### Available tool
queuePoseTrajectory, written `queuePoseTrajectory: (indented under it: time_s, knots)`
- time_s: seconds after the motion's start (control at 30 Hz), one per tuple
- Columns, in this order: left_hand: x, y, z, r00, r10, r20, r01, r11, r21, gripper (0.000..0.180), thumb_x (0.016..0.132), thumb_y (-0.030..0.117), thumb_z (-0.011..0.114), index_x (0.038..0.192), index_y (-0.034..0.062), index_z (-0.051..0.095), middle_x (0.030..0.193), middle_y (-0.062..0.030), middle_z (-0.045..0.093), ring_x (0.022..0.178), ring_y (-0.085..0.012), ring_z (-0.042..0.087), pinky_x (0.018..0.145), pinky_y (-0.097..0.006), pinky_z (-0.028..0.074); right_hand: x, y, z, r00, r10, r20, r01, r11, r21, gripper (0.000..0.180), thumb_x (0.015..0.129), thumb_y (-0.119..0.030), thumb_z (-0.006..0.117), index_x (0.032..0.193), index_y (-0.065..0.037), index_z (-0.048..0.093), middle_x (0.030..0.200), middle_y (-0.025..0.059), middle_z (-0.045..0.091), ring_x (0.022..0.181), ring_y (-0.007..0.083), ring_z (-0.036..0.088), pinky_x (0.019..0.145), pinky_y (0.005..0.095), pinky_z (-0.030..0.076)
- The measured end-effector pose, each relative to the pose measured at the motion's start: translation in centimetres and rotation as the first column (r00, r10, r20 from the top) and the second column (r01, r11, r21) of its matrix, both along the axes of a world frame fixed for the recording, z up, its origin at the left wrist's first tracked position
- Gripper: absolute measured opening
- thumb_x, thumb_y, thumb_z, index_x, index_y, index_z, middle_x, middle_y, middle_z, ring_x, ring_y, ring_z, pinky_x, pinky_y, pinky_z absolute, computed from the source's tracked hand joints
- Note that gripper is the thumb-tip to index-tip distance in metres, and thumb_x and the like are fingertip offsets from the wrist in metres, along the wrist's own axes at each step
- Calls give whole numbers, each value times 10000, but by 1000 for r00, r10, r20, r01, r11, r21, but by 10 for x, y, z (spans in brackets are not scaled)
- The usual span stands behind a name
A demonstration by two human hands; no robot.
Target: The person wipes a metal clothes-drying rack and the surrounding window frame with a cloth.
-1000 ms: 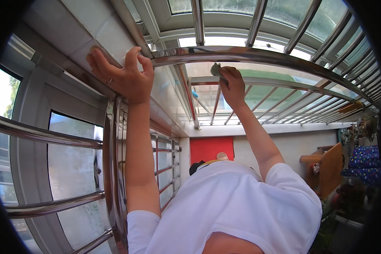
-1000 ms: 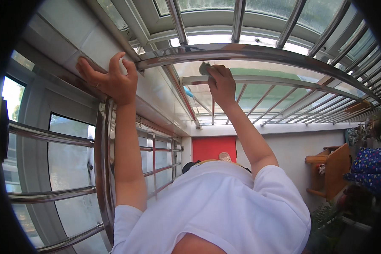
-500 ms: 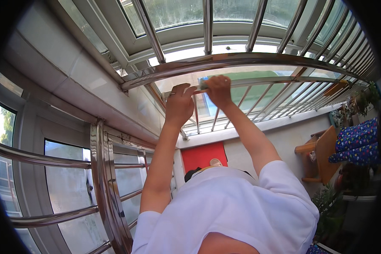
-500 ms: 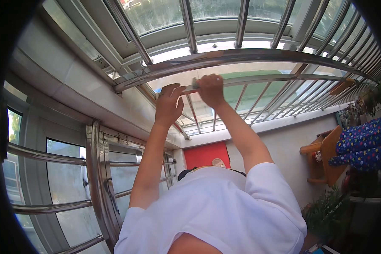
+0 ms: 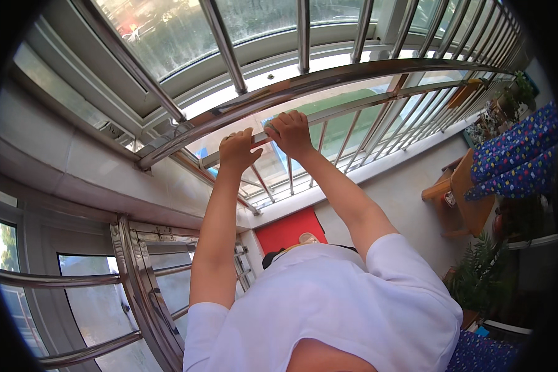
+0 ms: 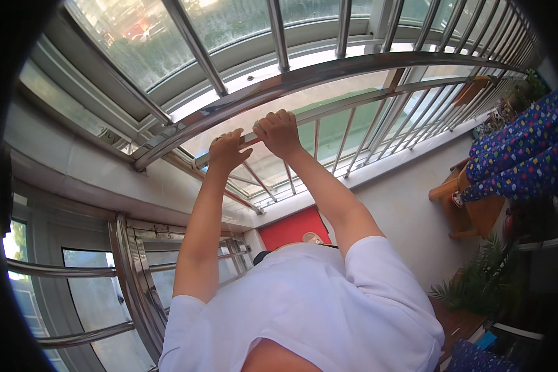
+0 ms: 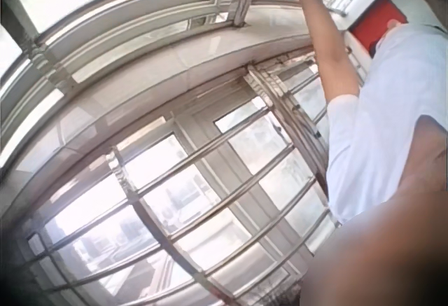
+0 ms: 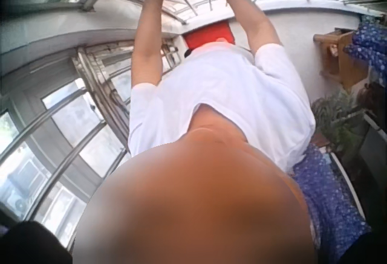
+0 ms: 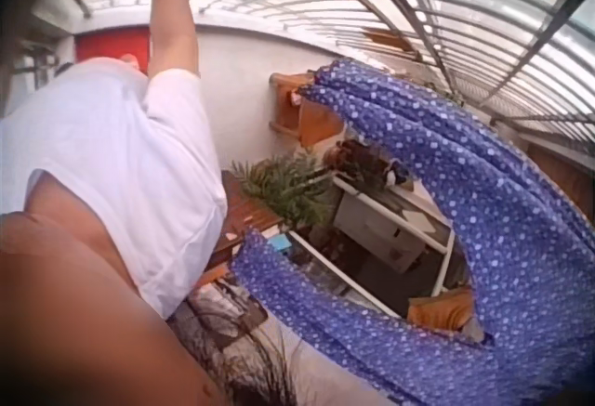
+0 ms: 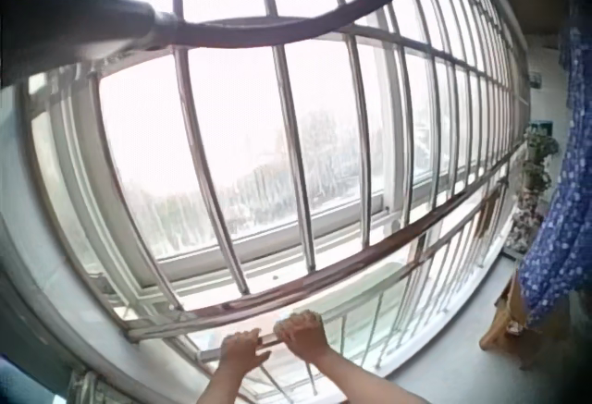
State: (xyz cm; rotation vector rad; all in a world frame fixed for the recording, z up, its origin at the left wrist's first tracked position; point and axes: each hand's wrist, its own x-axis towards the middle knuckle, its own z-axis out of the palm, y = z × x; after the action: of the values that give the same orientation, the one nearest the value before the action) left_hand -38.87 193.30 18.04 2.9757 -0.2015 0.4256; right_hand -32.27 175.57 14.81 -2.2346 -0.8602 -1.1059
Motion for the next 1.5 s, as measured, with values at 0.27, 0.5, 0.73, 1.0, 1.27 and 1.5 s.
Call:
queuePoseTrajectory:
  time_s: [0.27, 0.5, 0.73, 1.0, 1.27, 1.5]
  knots:
    - [2, 3, -20, 994, -8, 110, 14, 999, -47, 266, 755, 254, 757, 839, 98, 559, 804, -77, 641, 765, -309, 658, 678, -436, 517, 73, -169, -11, 924, -382, 11, 382, 923, -37, 139, 906, -275, 611, 930, -141, 583, 913, 35, 576, 930, 286, 525, 843, 464, 396]
    - [7, 5, -24, 999, 28, 36, -27, 999, -34, 201, 776, 212, 723, 881, 105, 588, 814, -71, 645, 771, -311, 658, 686, -438, 518, 44, -90, -13, 961, -235, -145, 244, 969, 48, 186, 890, -298, 637, 883, -117, 594, 879, 69, 575, 888, 315, 514, 798, 471, 405]
    - [5, 3, -24, 996, 35, 76, -32, 999, -40, 248, 752, 220, 745, 918, 109, 598, 839, -70, 651, 793, -304, 661, 713, -436, 517, 55, -59, -6, 706, 565, -427, 188, 433, 882, 407, 951, -394, 584, 1065, -6, 543, 937, 146, 610, 863, 265, 594, 800, 372, 466]
    - [-1, -1, -21, 996, 61, 67, -58, 998, -37, 340, 699, 236, 790, 943, 110, 589, 854, -60, 641, 810, -289, 654, 729, -436, 504, 50, -138, -12, 957, -191, -218, 214, 973, 88, 257, 814, -13, 623, 1044, -119, 668, 1120, 78, 591, 1014, 317, 563, 852, 432, 470]
    - [-2, -6, -18, 996, 63, 66, -59, 997, -51, 371, 677, 249, 806, 944, 113, 587, 849, -51, 635, 809, -282, 652, 729, -432, 500, 58, -118, -19, 940, -59, -335, 85, 995, 62, 191, 841, -104, 561, 961, -118, 709, 1003, 72, 660, 1075, 278, 596, 1080, 497, 363]
    - [5, -3, -29, 987, 87, 134, -83, 996, -32, 337, 657, 181, 786, 915, 124, 577, 856, -56, 638, 829, -283, 669, 737, -426, 508, -9, 6, -11, 953, 87, -292, -104, 994, -44, 257, 875, -179, 547, 1096, -138, 673, 1067, 56, 672, 1135, 255, 583, 1145, 610, 177]
